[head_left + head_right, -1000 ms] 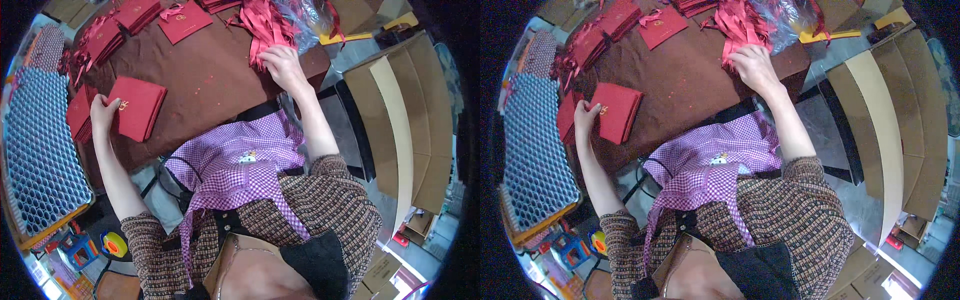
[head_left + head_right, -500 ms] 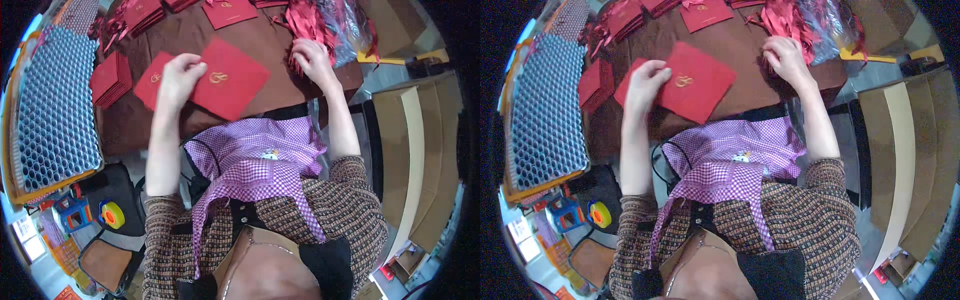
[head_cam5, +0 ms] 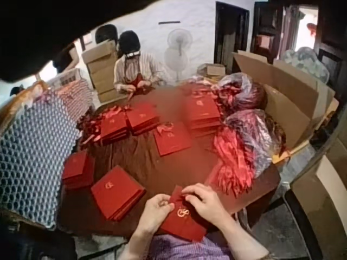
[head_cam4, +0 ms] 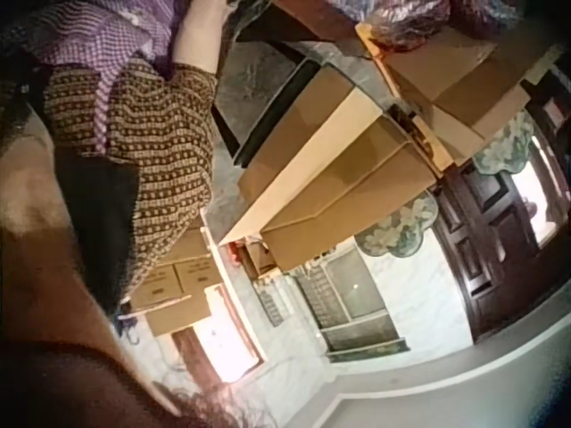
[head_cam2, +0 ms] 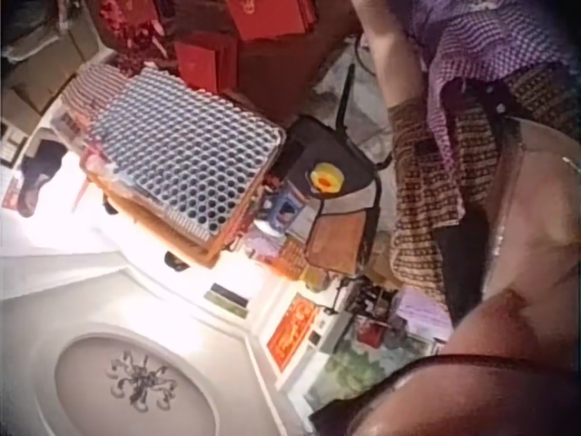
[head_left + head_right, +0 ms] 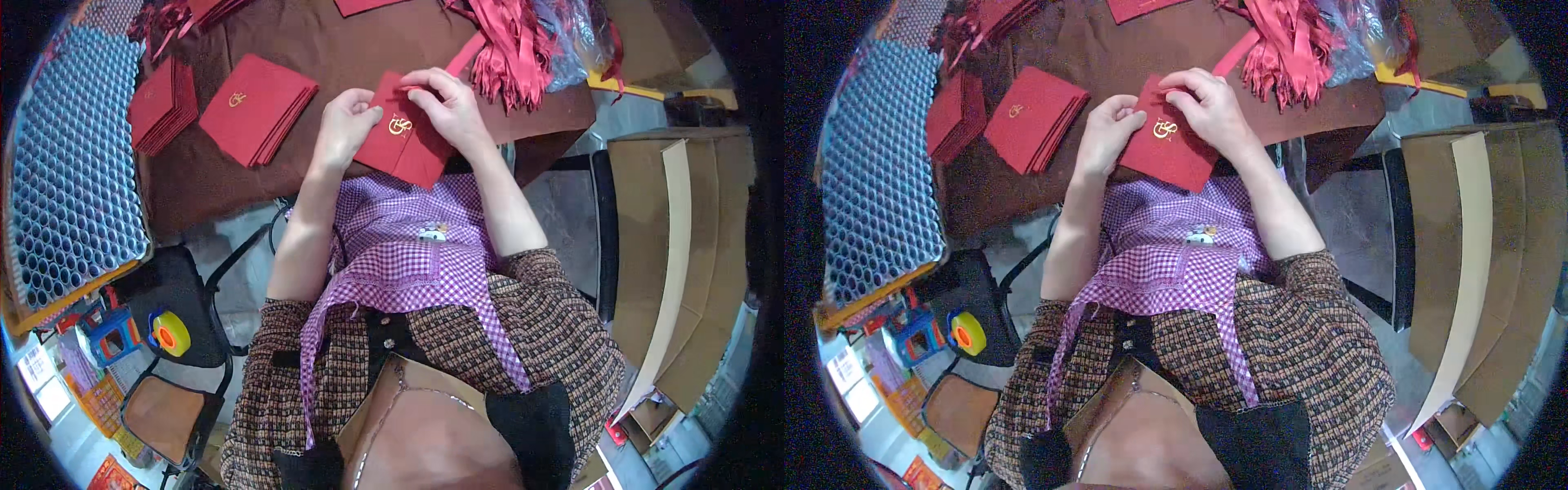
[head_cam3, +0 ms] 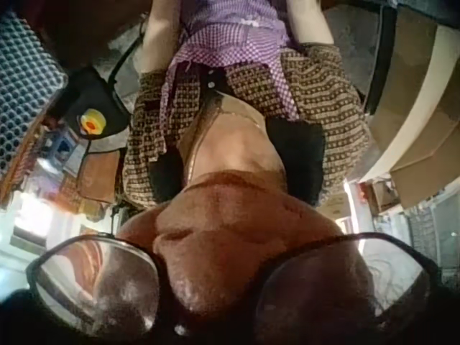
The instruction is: The person attaches ribbon handles to gift bags by hand, threading the ribbons through slots in the bags and securing them repeatedly.
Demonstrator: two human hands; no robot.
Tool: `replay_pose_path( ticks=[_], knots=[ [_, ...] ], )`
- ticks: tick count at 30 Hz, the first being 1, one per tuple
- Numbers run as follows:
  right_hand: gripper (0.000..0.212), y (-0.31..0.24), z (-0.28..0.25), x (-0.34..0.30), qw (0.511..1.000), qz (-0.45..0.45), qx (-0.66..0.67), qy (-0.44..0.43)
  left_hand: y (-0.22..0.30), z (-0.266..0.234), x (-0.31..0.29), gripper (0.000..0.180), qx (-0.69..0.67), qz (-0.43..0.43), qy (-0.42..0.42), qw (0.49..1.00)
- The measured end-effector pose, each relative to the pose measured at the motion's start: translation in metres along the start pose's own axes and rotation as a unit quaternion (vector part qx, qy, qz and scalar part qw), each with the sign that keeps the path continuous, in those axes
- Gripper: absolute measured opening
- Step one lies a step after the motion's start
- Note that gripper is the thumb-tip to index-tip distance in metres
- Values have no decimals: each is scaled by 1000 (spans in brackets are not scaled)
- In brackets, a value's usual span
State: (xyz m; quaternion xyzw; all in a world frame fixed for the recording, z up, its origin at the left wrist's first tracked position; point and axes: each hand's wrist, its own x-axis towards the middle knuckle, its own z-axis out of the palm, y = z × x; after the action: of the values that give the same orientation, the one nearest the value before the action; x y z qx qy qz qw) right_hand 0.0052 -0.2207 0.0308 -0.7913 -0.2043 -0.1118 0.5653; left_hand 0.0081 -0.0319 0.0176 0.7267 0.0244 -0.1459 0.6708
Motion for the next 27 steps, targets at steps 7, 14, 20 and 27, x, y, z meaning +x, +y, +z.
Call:
replay_pose_path(
  ticks=[7,14,20,27],
  knots=[
    [12,10,16,-5,993,22,-109,40,0,-2,-3,32,-73,-3,-10,997],
    [9,10,24,-7,961,-59,-264,51,-2,-2,-2,33,-84,-13,-18,996],
    [8,8,22,-2,965,-72,-252,30,-6,-3,-1,34,-97,0,-21,995],
    [8,7,23,1,971,-61,-232,26,-7,-4,-1,32,-98,9,-29,995]
  ],
)
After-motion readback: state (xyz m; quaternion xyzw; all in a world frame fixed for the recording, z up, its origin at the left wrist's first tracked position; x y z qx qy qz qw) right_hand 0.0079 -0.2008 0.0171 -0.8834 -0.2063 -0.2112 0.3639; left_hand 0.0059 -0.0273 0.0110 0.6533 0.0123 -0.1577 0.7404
